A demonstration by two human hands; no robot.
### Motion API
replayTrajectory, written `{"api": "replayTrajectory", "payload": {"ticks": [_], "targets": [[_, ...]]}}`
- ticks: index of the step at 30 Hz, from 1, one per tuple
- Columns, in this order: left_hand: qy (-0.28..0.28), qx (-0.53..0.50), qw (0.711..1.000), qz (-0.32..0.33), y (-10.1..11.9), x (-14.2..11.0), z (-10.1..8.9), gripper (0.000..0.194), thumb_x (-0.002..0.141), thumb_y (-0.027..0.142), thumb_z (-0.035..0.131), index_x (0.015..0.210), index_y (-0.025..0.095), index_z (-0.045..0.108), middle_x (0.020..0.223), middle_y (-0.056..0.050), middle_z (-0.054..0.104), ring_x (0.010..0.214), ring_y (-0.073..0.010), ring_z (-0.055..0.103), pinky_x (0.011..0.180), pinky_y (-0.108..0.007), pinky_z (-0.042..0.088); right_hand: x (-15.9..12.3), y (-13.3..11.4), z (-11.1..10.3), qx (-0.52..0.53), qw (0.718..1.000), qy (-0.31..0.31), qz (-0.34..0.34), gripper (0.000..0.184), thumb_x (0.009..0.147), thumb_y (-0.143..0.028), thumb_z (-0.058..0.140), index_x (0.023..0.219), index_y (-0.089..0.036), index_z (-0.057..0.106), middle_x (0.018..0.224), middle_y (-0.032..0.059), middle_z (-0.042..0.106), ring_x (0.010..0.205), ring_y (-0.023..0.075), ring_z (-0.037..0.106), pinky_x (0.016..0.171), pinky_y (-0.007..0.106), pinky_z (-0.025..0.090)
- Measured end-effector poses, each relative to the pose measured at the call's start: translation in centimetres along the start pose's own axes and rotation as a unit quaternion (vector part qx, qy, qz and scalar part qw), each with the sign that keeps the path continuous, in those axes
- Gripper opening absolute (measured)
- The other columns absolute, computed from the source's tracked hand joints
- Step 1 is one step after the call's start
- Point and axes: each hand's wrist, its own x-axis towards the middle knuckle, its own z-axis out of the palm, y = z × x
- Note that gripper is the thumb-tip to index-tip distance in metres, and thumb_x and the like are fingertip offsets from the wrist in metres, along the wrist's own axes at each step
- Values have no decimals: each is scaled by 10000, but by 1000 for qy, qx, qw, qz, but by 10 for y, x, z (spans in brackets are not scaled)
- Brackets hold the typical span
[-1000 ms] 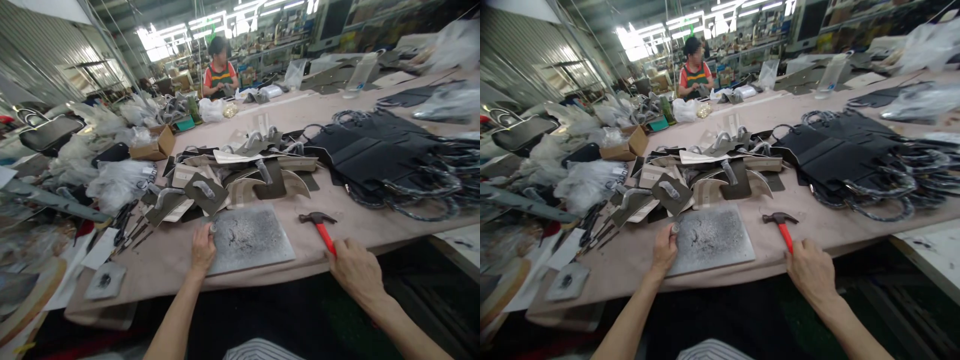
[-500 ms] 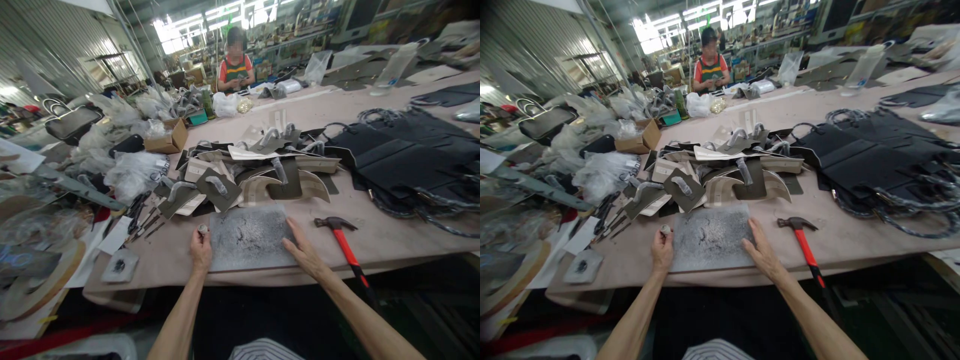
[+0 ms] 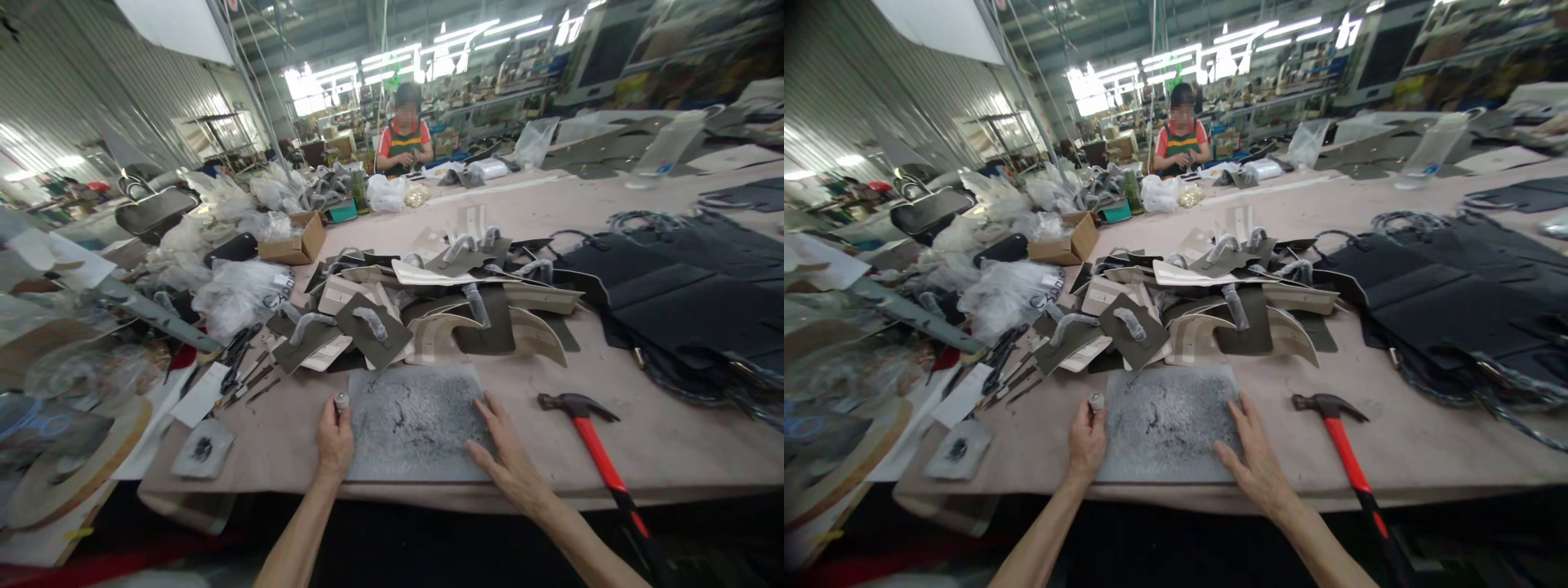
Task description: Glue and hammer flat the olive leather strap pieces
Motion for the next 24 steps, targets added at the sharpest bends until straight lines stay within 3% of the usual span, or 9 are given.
{"api": "replayTrajectory", "payload": {"ticks": [2,4,7,10,11,13,16,20,24], "targets": [[-1,23,999,22,-2,1,0,387,893,370,530,1205,158,616,1079,-140,742,1010,-287,703,927,-419,555,0,0,0,-6,1000,-5,-1,753,908,-576,517,1515,-147,392,1675,183,163,1546,335,172,1235,547,239],[1,52,997,60,-4,2,0,349,909,331,513,1197,162,612,1083,-140,736,1011,-285,703,916,-415,562,10,-3,-4,-9,1000,20,-5,700,914,-558,513,1480,-153,432,1620,196,307,1503,334,296,1205,546,310],[-1,104,983,148,-5,2,2,307,920,239,480,1189,165,606,1103,-140,719,1027,-277,695,901,-404,571,47,-17,-24,-35,986,161,-38,551,912,-495,524,1352,-164,538,1367,189,585,1296,326,546,1097,545,443],[-7,162,961,225,-3,1,3,328,928,164,447,1224,174,586,1136,-137,702,1041,-269,689,878,-387,579,106,-47,-55,-100,948,283,-105,489,866,-403,594,1286,-155,574,1280,190,620,1229,328,572,1043,519,474],[-7,180,954,241,-3,1,2,336,930,147,442,1233,179,582,1141,-134,700,1038,-266,691,870,-381,580,126,-59,-63,-140,946,269,-118,484,854,-366,608,1286,-149,577,1287,190,620,1240,325,564,1040,501,471],[-5,207,942,264,-1,1,2,355,926,115,433,1243,187,576,1151,-130,700,1040,-262,692,869,-372,580,162,-82,-75,-229,950,175,-116,414,842,-292,614,1232,-153,623,1223,163,669,1151,299,615,978,437,496],[-7,225,934,276,4,0,0,370,925,93,420,1248,185,574,1148,-132,705,1048,-262,689,885,-373,574,195,-109,-78,-288,948,58,-124,199,847,-230,613,1014,-197,714,1003,81,747,941,233,679,833,328,504],[-19,226,935,273,9,-2,-2,350,923,94,425,1228,165,582,1124,-142,715,1041,-269,692,895,-379,564,181,-130,-83,-317,936,23,-152,206,936,-201,509,893,-166,707,1000,114,743,963,235,670,863,342,456],[-20,220,941,257,10,-3,-3,328,910,112,457,1206,154,594,1087,-149,727,982,-276,707,871,-383,563,100,-127,-88,-326,899,41,-291,259,956,-111,425,1006,-132,678,1236,144,689,1079,237,644,1006,408,420]]}}
